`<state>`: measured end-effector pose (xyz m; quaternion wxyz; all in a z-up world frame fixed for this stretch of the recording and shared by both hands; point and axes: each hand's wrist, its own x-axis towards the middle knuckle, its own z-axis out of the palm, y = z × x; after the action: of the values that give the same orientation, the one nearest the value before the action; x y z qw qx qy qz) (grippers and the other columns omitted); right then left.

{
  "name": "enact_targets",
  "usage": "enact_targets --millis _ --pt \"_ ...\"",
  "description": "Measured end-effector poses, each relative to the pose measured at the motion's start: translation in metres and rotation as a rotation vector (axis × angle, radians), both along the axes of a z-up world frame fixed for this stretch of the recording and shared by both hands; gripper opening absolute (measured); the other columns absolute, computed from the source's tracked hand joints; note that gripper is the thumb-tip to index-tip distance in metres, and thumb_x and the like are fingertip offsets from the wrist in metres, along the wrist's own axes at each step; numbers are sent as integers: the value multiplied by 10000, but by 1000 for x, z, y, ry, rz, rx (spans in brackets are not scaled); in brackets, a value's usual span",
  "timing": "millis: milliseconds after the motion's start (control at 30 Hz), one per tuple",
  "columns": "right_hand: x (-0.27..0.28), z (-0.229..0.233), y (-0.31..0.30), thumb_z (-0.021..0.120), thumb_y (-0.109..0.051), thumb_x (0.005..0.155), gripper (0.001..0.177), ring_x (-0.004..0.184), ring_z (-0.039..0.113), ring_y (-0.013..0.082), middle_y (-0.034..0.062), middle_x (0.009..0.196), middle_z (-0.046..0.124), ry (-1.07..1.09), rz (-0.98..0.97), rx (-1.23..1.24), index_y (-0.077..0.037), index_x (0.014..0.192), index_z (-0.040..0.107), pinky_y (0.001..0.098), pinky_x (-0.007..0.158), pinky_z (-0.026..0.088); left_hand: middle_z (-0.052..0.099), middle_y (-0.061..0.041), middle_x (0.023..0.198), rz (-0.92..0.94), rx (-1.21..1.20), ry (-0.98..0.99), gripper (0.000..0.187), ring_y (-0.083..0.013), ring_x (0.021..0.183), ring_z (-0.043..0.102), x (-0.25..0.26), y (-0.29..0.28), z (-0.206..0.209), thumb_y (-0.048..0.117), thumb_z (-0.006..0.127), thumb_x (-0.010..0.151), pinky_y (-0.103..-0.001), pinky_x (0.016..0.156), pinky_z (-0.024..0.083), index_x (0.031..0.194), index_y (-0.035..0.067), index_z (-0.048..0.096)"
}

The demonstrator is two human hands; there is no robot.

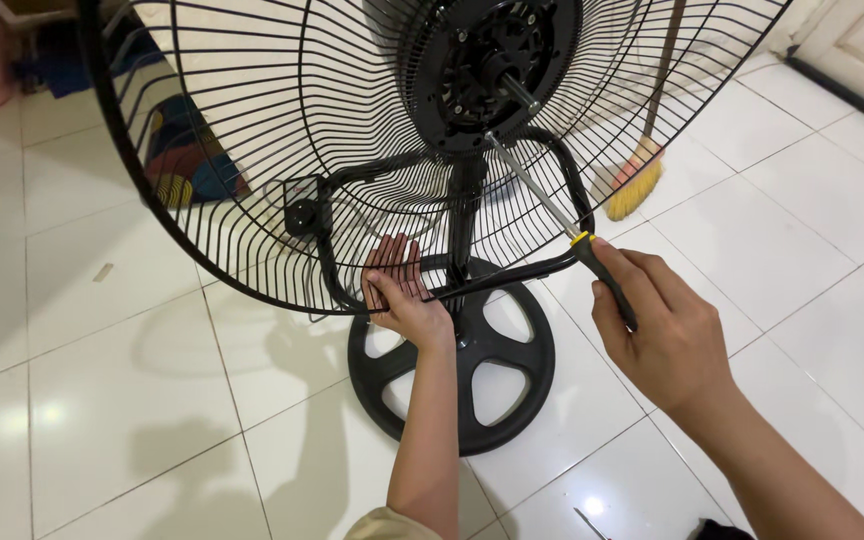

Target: The person assembles a standing fan by attaching the front protective cage to the fan head using a screwdriver. They repeatedly tighten and adjust screws at the center hub to secure the cage in place.

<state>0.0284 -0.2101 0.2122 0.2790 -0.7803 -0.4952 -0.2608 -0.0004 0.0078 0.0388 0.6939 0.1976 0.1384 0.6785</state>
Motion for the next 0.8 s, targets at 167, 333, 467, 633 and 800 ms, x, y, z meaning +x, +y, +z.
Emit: enact_targets --millis 167,333,467,633,800 --pt "-15 0 3 704 -27 963 339 733 677 191 97 1056 699 15 -24 11 -5 1300 676 316 627 543 701 -207 1211 -9 -13 5 454 -295 1102 717 -4 1 -9 349 558 1072 -447 965 618 1210 -82 594" --pt "-23 -4 2 702 -30 977 318 762 694 199 99 1085 701 69 -43 58 -22 1293 678 314 662 563 711 -195 1210 -25 -36 25 458 -288 1088 722 -5 -5 -14 363 558 1052 -444 959 612 1215 -63 597" --pt "-29 -5 2 711 -27 959 307 711 686 201 93 1046 707 59 -70 96 -30 1266 689 323 631 553 694 -189 1243 -43 -3 -22 455 -299 1104 709 -1 -6 -8 377 553 1048 -445 964 606 1232 -38 581" --pt "-29 -7 5 711 -29 967 329 725 690 209 98 1049 701 89 -69 83 -22 1294 677 315 627 558 677 -214 1264 -46 -21 -1 455 -320 1132 697 -2 -5 -16 365 544 1071 -452 991 602 1246 -54 575" --pt "-26 3 5 709 -37 967 328 749 697 206 90 1065 700 49 -60 80 -32 1294 677 316 648 564 680 -222 1262 -40 -8 2 455 -327 1120 695 -3 -5 -8 361 512 1085 -450 980 602 1252 -58 576"
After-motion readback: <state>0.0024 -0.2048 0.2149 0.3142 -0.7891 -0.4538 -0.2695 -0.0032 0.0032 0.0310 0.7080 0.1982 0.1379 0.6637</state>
